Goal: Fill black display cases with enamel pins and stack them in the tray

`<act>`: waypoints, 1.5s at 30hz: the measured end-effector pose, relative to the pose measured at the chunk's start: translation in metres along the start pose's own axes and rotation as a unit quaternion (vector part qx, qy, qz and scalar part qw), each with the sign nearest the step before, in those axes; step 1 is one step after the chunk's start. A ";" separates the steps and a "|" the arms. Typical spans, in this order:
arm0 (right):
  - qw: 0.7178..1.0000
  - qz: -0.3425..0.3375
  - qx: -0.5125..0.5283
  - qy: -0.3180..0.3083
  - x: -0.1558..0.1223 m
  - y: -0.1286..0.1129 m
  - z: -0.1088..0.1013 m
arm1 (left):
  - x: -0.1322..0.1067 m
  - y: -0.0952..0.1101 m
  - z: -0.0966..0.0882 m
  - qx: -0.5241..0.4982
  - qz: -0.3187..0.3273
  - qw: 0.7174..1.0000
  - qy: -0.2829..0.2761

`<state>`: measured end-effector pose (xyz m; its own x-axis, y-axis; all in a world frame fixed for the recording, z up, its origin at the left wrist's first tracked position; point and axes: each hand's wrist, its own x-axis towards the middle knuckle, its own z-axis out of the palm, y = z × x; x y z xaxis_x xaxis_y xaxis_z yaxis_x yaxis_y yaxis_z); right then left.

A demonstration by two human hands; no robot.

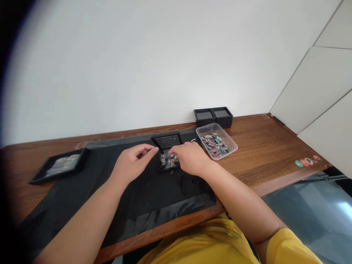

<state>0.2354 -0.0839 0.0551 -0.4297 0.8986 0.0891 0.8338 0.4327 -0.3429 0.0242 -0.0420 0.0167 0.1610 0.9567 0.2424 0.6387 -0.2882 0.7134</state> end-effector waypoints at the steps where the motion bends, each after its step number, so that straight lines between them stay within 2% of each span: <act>1: 1.000 0.002 0.002 0.004 0.000 0.001 0.000 | 0.000 0.000 0.000 0.001 0.000 1.000 -0.005; 10: 0.997 0.016 0.067 0.029 0.000 0.008 0.000 | -0.001 0.003 -0.001 0.011 -0.014 0.999 -0.044; 17: 1.000 -0.001 0.000 -0.028 0.002 0.002 -0.002 | 0.000 0.001 -0.004 0.021 -0.022 0.998 -0.053; 20: 0.999 0.005 -0.035 -0.019 0.002 0.001 0.000 | 0.000 0.001 -0.004 0.023 -0.024 0.998 -0.056; 24: 1.000 -0.017 -0.019 0.006 -0.001 0.002 -0.004 | 0.000 0.001 -0.003 0.025 -0.021 0.998 -0.060; 27: 0.997 -0.037 -0.006 -0.071 -0.004 0.000 -0.011 | 0.000 0.001 -0.003 0.029 -0.019 0.998 -0.060; 29: 0.991 -0.022 -0.019 -0.134 -0.005 -0.003 -0.013 | 0.000 0.001 -0.004 0.027 -0.018 0.997 -0.063; 31: 0.986 -0.003 -0.037 -0.161 -0.005 -0.005 -0.012 | 0.000 0.001 -0.004 0.027 -0.017 0.997 -0.064; 37: 0.985 0.015 -0.053 -0.164 -0.004 -0.005 -0.004 | 0.001 0.001 -0.004 0.037 -0.016 0.997 -0.070; 45: 0.986 0.005 -0.052 -0.157 -0.004 -0.008 -0.007 | 0.000 0.000 -0.003 0.038 -0.017 0.996 -0.076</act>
<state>0.2329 -0.0908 0.0643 -0.4939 0.8427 -0.2143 0.8626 0.4439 -0.2425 0.0217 -0.0417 0.0186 0.2471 0.9624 0.1129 0.7001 -0.2579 0.6658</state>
